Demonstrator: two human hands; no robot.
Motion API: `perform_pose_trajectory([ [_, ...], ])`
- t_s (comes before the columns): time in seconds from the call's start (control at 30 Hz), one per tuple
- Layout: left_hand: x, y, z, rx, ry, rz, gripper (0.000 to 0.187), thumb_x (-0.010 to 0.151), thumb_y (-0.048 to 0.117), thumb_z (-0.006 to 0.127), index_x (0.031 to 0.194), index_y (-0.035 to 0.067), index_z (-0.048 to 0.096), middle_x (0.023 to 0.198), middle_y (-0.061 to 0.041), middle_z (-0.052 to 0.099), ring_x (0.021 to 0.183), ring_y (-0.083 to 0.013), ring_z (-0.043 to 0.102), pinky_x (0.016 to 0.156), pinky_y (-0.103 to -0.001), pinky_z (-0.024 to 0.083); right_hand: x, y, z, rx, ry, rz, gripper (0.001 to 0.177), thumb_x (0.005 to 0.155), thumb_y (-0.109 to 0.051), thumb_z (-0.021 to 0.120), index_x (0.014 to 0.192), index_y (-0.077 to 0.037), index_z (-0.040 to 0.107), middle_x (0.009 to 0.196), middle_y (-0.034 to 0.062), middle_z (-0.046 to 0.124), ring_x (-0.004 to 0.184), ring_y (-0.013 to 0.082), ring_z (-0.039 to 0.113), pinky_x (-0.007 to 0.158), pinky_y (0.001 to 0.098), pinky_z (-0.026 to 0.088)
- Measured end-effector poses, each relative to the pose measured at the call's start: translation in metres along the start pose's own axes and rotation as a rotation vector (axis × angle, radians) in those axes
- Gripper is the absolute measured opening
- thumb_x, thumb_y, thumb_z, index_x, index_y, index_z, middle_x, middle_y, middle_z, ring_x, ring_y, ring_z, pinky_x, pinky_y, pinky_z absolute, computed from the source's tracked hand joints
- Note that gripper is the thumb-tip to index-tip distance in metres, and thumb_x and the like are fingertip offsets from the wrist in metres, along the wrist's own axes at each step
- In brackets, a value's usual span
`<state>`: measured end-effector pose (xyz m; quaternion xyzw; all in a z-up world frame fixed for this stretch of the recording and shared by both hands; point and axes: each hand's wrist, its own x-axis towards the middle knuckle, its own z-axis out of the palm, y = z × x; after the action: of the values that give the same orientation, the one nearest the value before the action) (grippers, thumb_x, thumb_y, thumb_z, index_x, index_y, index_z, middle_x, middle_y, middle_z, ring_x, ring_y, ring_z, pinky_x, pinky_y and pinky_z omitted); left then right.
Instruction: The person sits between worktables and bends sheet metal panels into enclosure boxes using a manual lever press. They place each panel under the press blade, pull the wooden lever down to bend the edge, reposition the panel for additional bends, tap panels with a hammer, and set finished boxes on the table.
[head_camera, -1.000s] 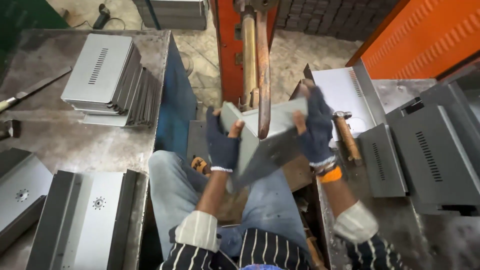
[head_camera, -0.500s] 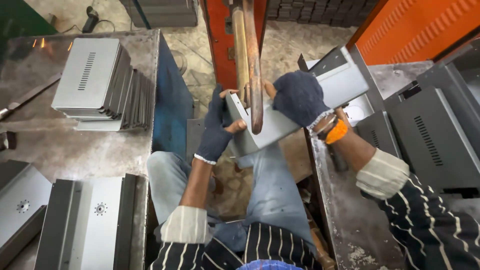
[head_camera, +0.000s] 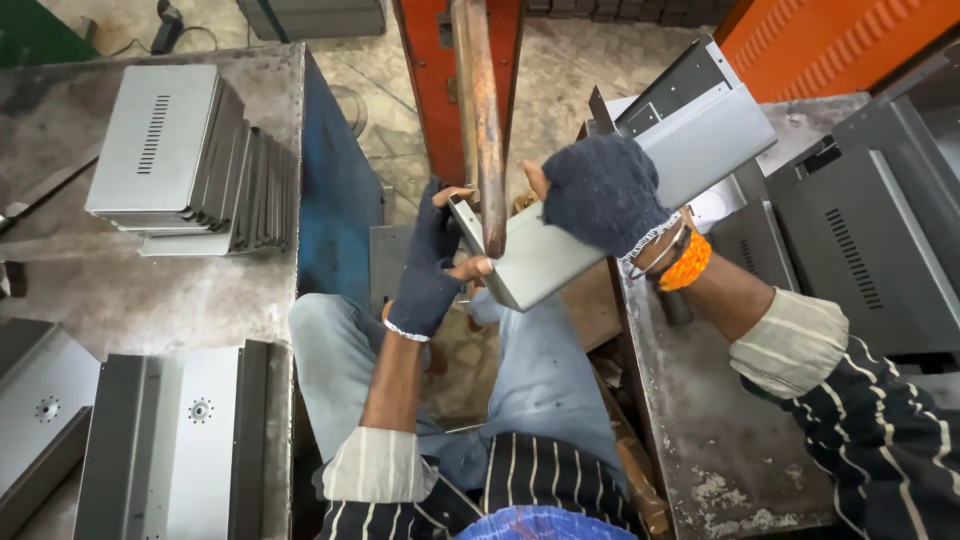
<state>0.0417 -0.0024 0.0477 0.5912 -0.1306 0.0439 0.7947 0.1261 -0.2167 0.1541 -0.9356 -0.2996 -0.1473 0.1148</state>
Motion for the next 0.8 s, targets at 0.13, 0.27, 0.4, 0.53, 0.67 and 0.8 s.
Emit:
perform_pose_trajectory([
  [0.13, -0.002, -0.001, 0.001, 0.049, 0.002, 0.078, 0.082, 0.078, 0.013, 0.09, 0.148, 0.012, 0.046, 0.142, -0.003, 0.048, 0.136, -0.0195, 0.049, 0.12, -0.035, 0.04, 0.0, 0.0, 0.001, -0.022, -0.029, -0.031, 0.048, 0.094, -0.041, 0.066, 0.059, -0.01, 0.073, 0.05, 0.0136, 0.06, 0.043, 0.0337, 0.06, 0.05, 0.0475, 0.05],
  [0.27, -0.004, -0.007, 0.002, -0.011, 0.025, 0.038, 0.082, 0.076, 0.015, 0.089, 0.147, 0.011, 0.047, 0.14, -0.004, 0.05, 0.136, -0.0204, 0.05, 0.119, -0.035, 0.04, -0.001, -0.001, 0.002, -0.093, -0.032, -0.024, 0.051, 0.097, -0.041, 0.065, 0.059, -0.009, 0.073, 0.051, 0.0146, 0.061, 0.045, 0.0352, 0.061, 0.049, 0.0493, 0.049],
  [0.4, -0.004, -0.009, 0.002, 0.078, 0.029, 0.096, 0.081, 0.076, 0.01, 0.088, 0.147, 0.01, 0.048, 0.142, -0.003, 0.047, 0.139, -0.0198, 0.046, 0.122, -0.035, 0.035, -0.001, 0.001, 0.002, -0.079, -0.042, -0.033, 0.049, 0.096, -0.041, 0.066, 0.059, -0.009, 0.073, 0.053, 0.015, 0.062, 0.046, 0.0351, 0.061, 0.049, 0.0497, 0.049],
  [0.53, -0.007, 0.006, 0.01, -0.002, 0.062, -0.027, 0.08, 0.072, 0.009, 0.086, 0.142, 0.012, 0.049, 0.137, -0.002, 0.047, 0.128, -0.0188, 0.05, 0.098, -0.035, 0.041, -0.005, 0.003, 0.001, 0.008, -0.041, -0.06, 0.045, 0.092, -0.04, 0.067, 0.061, -0.008, 0.072, 0.054, 0.0162, 0.061, 0.049, 0.0356, 0.062, 0.054, 0.0491, 0.051],
  [0.67, -0.005, -0.014, 0.003, -0.104, 0.065, -0.055, 0.079, 0.073, 0.009, 0.088, 0.143, 0.012, 0.05, 0.127, -0.004, 0.049, 0.104, -0.017, 0.053, 0.067, -0.025, 0.049, -0.001, -0.002, -0.005, 0.011, -0.112, -0.076, 0.048, 0.099, -0.037, 0.063, 0.061, -0.008, 0.072, 0.054, 0.0162, 0.061, 0.048, 0.0351, 0.062, 0.058, 0.0484, 0.053],
  [0.8, -0.015, -0.025, 0.002, -0.072, 0.021, 0.09, 0.077, 0.076, 0.011, 0.087, 0.143, 0.011, 0.049, 0.133, -0.002, 0.05, 0.127, -0.0133, 0.051, 0.105, -0.022, 0.045, -0.009, -0.008, -0.004, -0.008, -0.115, -0.034, 0.048, 0.099, -0.036, 0.064, 0.062, -0.007, 0.071, 0.056, 0.0167, 0.061, 0.051, 0.036, 0.063, 0.056, 0.0484, 0.052],
])
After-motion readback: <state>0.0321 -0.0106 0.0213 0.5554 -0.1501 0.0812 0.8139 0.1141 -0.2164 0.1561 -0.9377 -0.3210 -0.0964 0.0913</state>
